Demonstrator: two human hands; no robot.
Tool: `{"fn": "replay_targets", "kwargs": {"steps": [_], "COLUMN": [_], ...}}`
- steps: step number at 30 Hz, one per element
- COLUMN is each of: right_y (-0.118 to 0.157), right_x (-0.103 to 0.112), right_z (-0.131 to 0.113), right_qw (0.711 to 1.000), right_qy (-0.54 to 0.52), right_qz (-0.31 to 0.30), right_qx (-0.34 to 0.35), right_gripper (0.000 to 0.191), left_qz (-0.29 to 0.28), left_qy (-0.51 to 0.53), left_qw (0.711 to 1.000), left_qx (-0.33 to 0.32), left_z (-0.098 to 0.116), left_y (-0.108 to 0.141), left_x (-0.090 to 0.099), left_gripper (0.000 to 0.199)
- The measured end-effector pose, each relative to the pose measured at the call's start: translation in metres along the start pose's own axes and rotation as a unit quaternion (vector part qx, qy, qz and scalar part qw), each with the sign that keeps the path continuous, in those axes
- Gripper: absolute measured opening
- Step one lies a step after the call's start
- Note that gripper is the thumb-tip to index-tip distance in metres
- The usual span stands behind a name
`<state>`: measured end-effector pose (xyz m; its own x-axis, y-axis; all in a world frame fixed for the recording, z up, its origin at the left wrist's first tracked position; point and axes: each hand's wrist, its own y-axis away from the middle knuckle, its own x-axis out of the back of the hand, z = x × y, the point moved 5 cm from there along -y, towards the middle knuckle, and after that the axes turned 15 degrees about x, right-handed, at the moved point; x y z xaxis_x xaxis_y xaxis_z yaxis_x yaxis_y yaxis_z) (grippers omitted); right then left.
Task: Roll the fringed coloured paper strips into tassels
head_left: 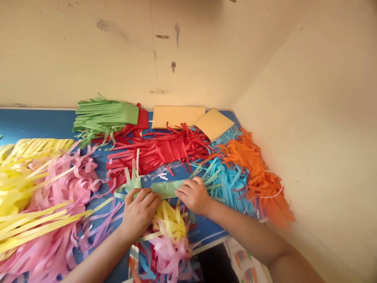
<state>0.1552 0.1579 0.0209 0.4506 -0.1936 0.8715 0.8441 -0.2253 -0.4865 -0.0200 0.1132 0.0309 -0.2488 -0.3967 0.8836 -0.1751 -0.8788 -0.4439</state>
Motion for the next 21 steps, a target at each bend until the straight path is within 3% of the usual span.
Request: {"fn": "replay_targets", "kwargs": {"steps": [5,14,21], "right_y": [0.003,-0.001,-0.012], "right_x": [-0.006,-0.008,-0.018], "right_z": [0.009,0.026,0.042], "right_qw": [0.998,0.971,0.939], "right_qy": [-0.031,-0.108,-0.061], "right_qz": [-0.021,-0.103,-0.166], "right_qx": [-0.058,-0.186,-0.297], "right_gripper": [0.017,0.015,0.023], "left_qz": [-0.025,-0.08,-0.102], "left_qy": [0.015,0.028,-0.023], "left_qw": [1.0,0.994,0.983], "left_qx": [-0.009,0.075,0.15], "left_z": [-0.004,-0.025,-0.031], "left_y": [0.0,-0.018,-0.034], "left_x": [-0.007,-0.015,-0.024], "left_gripper": [0.031,0.032,0.04]}}
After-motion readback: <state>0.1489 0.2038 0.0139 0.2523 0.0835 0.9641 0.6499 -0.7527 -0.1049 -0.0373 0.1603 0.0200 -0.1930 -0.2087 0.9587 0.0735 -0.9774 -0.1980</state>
